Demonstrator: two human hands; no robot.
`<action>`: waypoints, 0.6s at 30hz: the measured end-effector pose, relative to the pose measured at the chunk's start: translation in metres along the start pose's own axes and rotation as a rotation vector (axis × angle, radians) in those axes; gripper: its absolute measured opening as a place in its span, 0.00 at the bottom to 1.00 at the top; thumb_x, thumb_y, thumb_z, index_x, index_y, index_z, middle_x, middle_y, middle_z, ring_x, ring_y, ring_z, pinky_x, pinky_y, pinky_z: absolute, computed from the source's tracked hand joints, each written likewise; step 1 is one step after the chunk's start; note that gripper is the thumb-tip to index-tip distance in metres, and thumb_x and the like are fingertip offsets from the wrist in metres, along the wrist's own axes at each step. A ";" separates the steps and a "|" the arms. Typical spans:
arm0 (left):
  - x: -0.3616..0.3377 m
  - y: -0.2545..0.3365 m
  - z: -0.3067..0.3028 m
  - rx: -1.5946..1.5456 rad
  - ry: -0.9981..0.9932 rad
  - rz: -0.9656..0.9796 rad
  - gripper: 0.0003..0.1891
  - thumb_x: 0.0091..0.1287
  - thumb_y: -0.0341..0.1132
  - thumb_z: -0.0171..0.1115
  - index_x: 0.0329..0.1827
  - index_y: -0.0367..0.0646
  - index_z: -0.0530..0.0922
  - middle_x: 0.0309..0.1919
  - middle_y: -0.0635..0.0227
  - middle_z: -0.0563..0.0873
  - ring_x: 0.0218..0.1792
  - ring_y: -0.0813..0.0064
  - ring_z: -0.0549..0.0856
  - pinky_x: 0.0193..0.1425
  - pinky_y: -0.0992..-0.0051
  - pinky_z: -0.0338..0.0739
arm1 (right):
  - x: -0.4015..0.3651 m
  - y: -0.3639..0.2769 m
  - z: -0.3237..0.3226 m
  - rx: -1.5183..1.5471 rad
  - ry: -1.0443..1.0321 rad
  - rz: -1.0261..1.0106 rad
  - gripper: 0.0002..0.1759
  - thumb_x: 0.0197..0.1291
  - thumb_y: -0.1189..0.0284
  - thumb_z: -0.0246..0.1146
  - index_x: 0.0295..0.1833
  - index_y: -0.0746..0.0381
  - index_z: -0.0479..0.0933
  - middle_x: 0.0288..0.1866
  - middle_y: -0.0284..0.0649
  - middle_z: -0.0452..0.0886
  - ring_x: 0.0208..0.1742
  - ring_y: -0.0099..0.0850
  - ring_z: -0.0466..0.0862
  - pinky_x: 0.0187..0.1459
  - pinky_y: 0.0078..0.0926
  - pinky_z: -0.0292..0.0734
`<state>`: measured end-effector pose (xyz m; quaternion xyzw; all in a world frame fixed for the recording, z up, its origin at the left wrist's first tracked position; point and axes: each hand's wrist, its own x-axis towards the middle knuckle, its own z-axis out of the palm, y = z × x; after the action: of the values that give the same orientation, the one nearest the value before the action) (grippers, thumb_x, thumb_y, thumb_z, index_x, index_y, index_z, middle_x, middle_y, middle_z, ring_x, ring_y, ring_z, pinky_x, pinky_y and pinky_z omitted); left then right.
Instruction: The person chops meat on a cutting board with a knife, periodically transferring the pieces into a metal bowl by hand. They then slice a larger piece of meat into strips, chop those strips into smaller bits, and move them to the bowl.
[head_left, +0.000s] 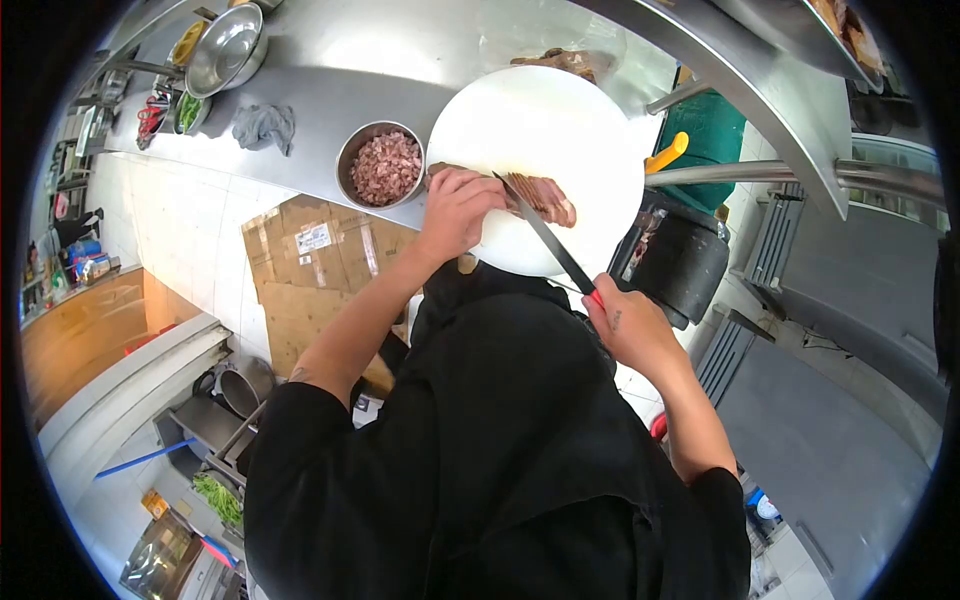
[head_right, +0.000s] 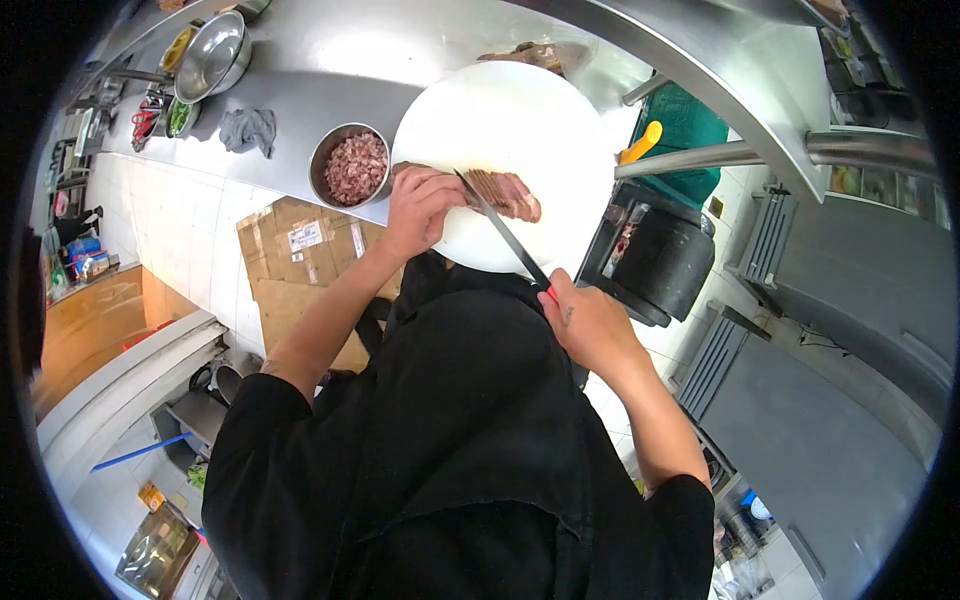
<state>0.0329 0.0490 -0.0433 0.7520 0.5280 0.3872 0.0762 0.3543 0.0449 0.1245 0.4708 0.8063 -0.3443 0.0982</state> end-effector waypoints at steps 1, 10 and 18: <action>0.001 0.001 -0.001 0.002 0.000 0.002 0.15 0.61 0.22 0.71 0.45 0.54 0.90 0.57 0.82 0.93 0.60 0.63 0.86 0.71 0.54 0.74 | -0.002 0.004 0.004 0.018 0.011 -0.015 0.15 0.88 0.60 0.62 0.55 0.63 0.74 0.31 0.60 0.88 0.38 0.66 0.91 0.43 0.67 0.83; 0.004 0.002 -0.003 0.001 -0.013 0.021 0.14 0.61 0.22 0.72 0.45 0.53 0.89 0.57 0.81 0.93 0.59 0.62 0.86 0.71 0.54 0.74 | 0.016 0.003 0.027 0.032 0.009 0.022 0.15 0.88 0.60 0.61 0.56 0.62 0.72 0.33 0.59 0.90 0.38 0.66 0.91 0.42 0.69 0.83; 0.002 -0.001 -0.002 -0.035 0.001 0.049 0.14 0.61 0.24 0.76 0.49 0.50 0.87 0.59 0.73 0.92 0.61 0.59 0.86 0.72 0.53 0.74 | 0.041 0.024 0.082 0.089 0.140 0.003 0.16 0.88 0.59 0.63 0.57 0.62 0.73 0.32 0.61 0.88 0.38 0.67 0.90 0.42 0.65 0.82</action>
<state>0.0308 0.0507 -0.0410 0.7630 0.5028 0.3985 0.0794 0.3382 0.0278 0.0323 0.4991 0.7943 -0.3459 0.0210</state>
